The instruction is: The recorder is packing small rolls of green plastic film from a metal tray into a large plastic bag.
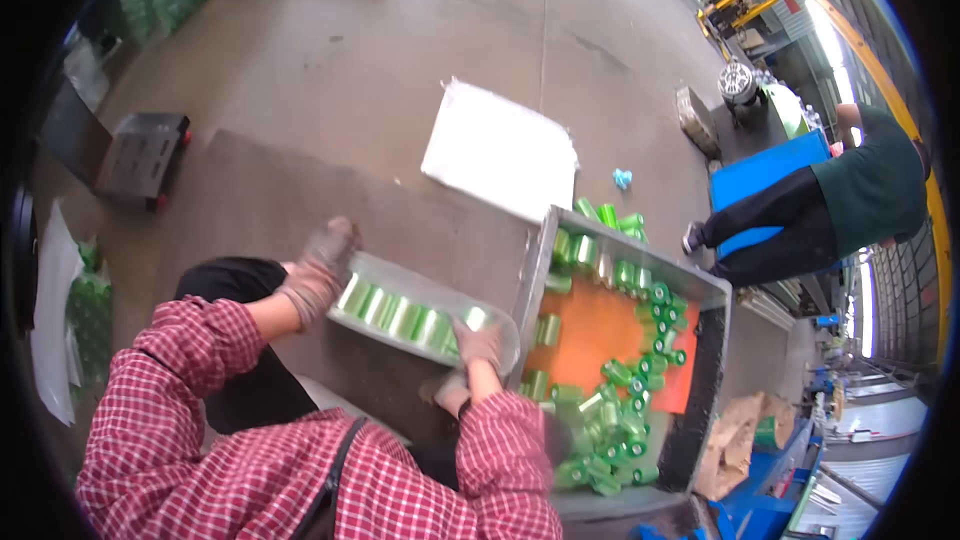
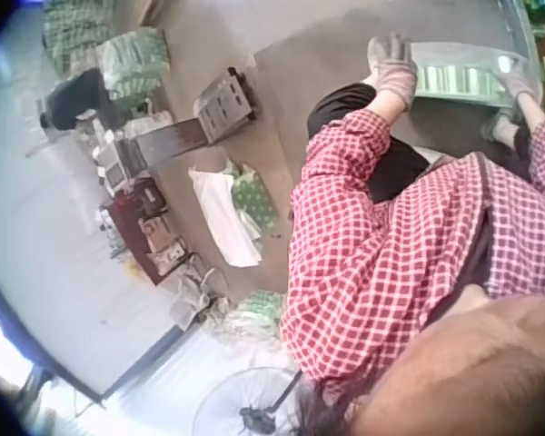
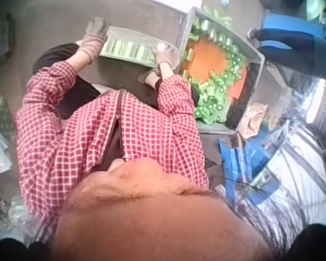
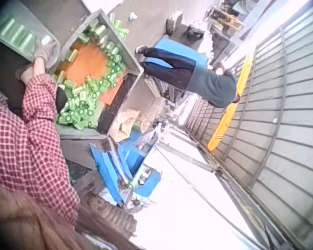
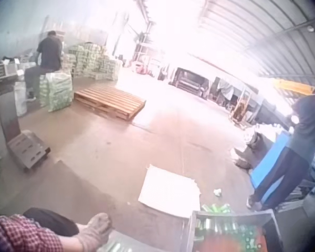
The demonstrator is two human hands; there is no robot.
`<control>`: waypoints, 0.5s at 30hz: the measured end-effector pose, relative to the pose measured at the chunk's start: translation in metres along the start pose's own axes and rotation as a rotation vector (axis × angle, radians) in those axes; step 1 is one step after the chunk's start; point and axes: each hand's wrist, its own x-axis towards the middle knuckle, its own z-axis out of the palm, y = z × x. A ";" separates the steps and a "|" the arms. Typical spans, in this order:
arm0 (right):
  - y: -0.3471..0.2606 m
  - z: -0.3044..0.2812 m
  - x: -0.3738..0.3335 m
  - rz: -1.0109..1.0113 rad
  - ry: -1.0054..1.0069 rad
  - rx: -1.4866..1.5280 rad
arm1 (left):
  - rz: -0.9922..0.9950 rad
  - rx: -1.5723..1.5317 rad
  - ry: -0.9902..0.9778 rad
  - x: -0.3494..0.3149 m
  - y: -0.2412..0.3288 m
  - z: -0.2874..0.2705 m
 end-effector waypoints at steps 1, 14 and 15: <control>-0.012 0.016 0.014 -0.032 0.015 0.105 | -0.050 0.338 -0.077 0.005 0.005 0.006; -0.175 0.129 0.021 -0.452 -0.560 -0.147 | -0.080 1.899 -0.053 -0.033 0.041 0.028; -0.181 0.070 0.019 -0.496 -0.727 -0.154 | -0.123 1.985 -0.055 -0.030 0.041 0.028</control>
